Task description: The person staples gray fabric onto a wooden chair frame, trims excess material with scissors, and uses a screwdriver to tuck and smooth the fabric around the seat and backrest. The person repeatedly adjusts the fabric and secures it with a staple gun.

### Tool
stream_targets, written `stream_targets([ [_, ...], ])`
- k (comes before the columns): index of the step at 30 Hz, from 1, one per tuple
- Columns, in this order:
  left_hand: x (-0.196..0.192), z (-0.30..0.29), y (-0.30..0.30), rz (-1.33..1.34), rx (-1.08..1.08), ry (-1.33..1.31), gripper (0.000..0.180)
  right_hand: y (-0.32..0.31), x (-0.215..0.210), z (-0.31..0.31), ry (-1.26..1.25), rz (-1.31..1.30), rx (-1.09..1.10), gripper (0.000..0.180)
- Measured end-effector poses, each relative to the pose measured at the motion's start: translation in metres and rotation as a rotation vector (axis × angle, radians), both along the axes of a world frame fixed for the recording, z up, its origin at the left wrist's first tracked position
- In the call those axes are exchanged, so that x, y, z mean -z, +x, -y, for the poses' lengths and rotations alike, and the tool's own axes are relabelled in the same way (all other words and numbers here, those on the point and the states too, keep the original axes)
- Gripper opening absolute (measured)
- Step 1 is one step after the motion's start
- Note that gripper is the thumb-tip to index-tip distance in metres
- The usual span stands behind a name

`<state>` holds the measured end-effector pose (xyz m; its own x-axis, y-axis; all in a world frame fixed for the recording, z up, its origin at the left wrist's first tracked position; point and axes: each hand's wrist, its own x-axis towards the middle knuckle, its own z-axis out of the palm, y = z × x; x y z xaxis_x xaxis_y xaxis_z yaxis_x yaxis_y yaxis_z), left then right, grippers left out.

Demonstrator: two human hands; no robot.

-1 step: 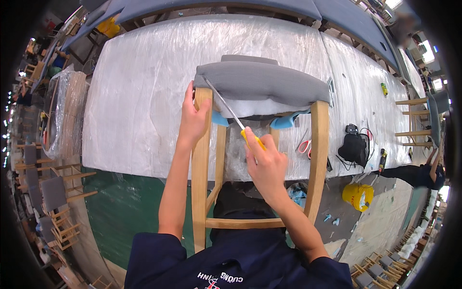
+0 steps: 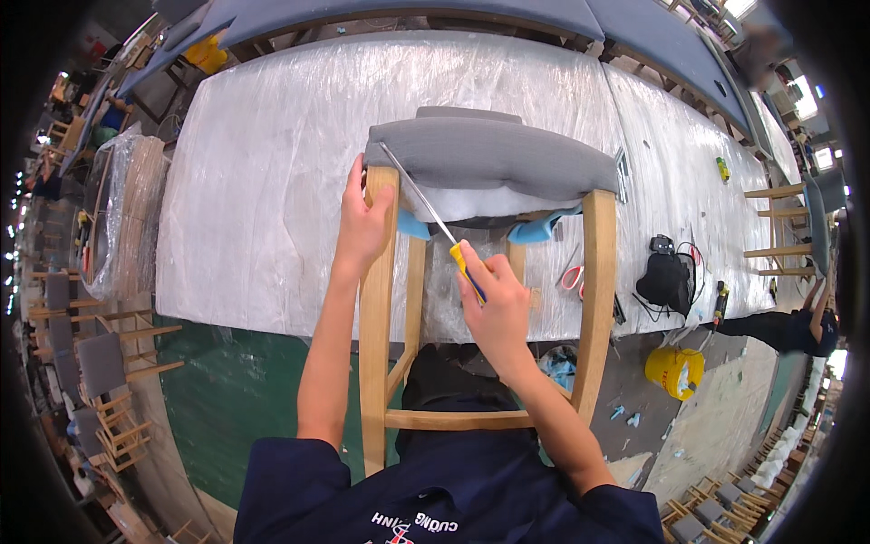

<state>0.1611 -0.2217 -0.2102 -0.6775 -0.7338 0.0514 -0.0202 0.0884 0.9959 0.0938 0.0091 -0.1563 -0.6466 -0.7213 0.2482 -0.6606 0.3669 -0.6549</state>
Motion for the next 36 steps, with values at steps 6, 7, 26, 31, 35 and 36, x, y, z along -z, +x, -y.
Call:
stream_targets([
  [6,0.010,0.005,-0.013,0.086,-0.241,-0.163,0.065,-0.002,-0.024,-0.012,0.057,0.095,0.047,0.039],
  [7,0.007,0.014,-0.020,0.058,-0.233,-0.139,0.061,-0.006,-0.028,-0.014,0.075,0.060,0.036,0.039],
  [26,0.007,0.034,-0.039,-0.019,-0.152,-0.124,0.041,-0.017,-0.028,-0.020,0.171,-0.228,-0.010,0.041],
  [31,0.016,0.042,-0.041,-0.036,-0.149,-0.123,0.041,0.008,-0.014,-0.016,0.189,-0.253,0.029,0.041],
  [35,0.020,0.043,-0.043,-0.058,-0.159,-0.149,0.042,0.009,-0.017,-0.021,0.179,-0.259,0.020,0.041],
  [36,0.020,0.043,-0.044,-0.062,-0.156,-0.157,0.042,0.008,-0.019,-0.021,0.173,-0.261,0.021,0.041],
])
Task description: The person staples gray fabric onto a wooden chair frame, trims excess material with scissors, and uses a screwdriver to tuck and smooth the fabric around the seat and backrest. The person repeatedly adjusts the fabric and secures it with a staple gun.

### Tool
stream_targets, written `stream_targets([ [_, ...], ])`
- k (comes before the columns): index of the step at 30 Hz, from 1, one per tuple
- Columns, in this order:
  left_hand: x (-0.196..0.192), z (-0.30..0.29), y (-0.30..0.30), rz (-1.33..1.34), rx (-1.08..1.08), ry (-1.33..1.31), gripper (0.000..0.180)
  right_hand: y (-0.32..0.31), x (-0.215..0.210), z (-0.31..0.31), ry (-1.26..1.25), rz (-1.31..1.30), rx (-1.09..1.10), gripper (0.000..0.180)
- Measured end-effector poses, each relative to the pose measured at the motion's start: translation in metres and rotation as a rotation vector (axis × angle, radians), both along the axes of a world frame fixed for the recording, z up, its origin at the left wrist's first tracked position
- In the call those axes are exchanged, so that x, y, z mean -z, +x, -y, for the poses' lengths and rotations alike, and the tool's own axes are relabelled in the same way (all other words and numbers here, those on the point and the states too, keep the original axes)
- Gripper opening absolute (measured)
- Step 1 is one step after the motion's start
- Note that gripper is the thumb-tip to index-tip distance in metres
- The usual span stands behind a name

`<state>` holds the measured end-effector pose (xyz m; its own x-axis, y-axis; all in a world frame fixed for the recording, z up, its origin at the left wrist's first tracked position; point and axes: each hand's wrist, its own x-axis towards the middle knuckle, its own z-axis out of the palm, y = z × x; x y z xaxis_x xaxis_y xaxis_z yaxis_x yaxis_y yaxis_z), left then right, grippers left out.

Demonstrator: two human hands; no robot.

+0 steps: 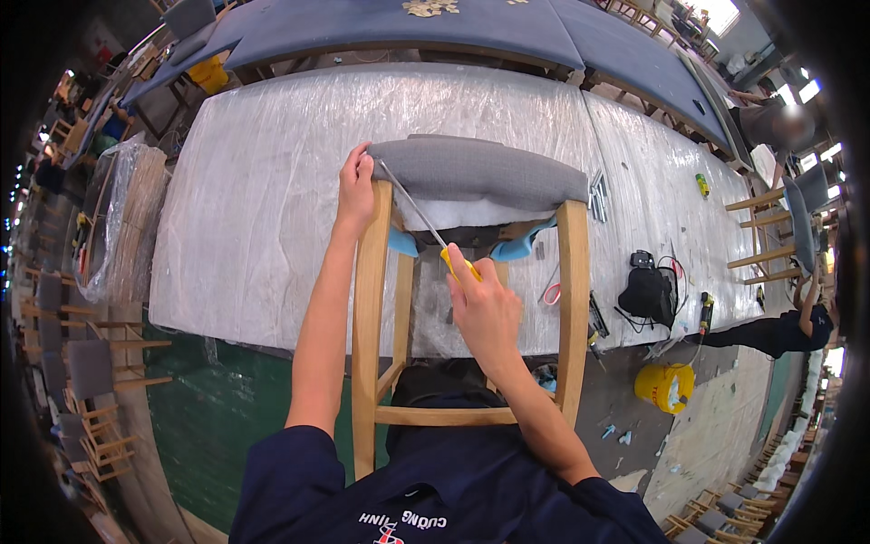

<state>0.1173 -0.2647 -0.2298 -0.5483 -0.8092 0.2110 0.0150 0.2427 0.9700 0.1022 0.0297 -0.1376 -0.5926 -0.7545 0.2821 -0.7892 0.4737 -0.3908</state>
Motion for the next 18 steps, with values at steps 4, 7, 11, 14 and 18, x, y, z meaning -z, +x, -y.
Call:
stream_targets([
  [4,0.002,0.002,0.000,0.006,0.001,-0.005,0.042,0.004,0.005,0.009,0.028,-0.071,0.020,0.042],
  [7,0.001,0.004,0.003,0.006,-0.001,0.005,0.042,0.005,0.006,0.015,0.043,-0.086,0.020,0.043],
  [11,0.001,0.007,0.009,0.004,-0.022,0.011,0.042,0.004,-0.004,0.011,0.051,-0.031,-0.010,0.042],
  [14,-0.008,-0.001,-0.002,0.014,-0.002,0.034,0.041,-0.002,-0.007,0.008,0.023,-0.007,0.011,0.043],
  [18,0.039,0.030,-0.007,0.006,0.085,-0.073,0.043,-0.003,-0.007,0.008,0.130,-0.082,0.026,0.049],
])
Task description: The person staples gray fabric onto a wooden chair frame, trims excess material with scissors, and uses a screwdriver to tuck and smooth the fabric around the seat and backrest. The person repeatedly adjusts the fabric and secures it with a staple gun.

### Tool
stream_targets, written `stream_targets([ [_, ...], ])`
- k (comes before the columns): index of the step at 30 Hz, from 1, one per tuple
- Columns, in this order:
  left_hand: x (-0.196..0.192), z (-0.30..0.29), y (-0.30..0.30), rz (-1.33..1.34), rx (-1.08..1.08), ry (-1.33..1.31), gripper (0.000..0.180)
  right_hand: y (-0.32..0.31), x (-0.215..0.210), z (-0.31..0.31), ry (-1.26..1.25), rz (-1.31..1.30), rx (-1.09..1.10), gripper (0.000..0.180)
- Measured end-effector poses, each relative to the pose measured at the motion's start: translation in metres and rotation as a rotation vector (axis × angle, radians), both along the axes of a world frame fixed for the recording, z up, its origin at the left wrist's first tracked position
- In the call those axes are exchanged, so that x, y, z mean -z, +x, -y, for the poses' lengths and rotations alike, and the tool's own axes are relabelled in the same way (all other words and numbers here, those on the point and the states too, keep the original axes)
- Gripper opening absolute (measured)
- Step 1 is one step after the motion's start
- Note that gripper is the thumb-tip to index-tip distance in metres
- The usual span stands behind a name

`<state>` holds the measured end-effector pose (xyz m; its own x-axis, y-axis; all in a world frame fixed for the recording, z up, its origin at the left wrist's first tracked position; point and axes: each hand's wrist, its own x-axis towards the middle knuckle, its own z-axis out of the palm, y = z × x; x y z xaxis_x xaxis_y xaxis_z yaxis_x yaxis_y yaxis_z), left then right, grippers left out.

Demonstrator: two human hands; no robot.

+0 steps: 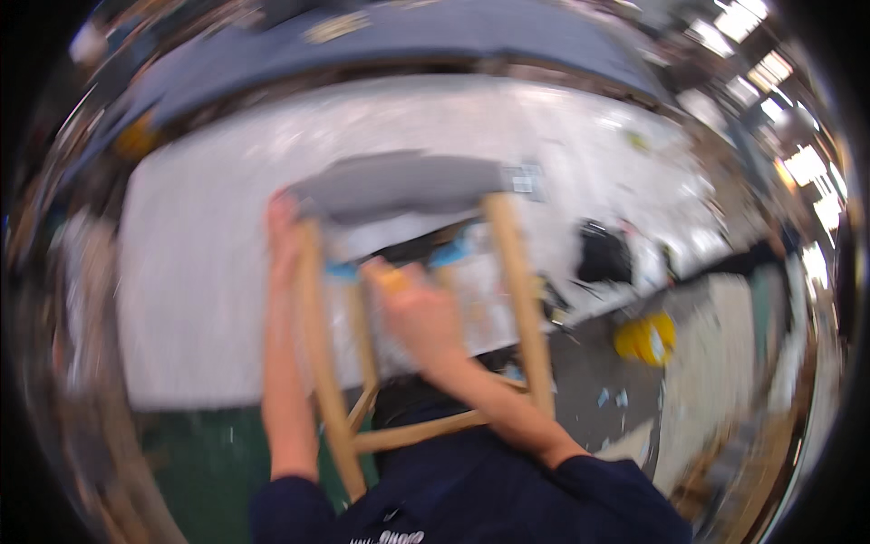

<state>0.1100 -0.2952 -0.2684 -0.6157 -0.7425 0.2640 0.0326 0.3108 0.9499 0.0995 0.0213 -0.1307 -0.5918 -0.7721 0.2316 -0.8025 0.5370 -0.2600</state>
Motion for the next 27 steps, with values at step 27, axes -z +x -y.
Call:
stream_targets([
  [27,0.041,0.018,0.024,-0.116,-0.047,0.280,0.040,-0.026,0.069,0.007,-0.794,0.975,-0.088,0.025],
])
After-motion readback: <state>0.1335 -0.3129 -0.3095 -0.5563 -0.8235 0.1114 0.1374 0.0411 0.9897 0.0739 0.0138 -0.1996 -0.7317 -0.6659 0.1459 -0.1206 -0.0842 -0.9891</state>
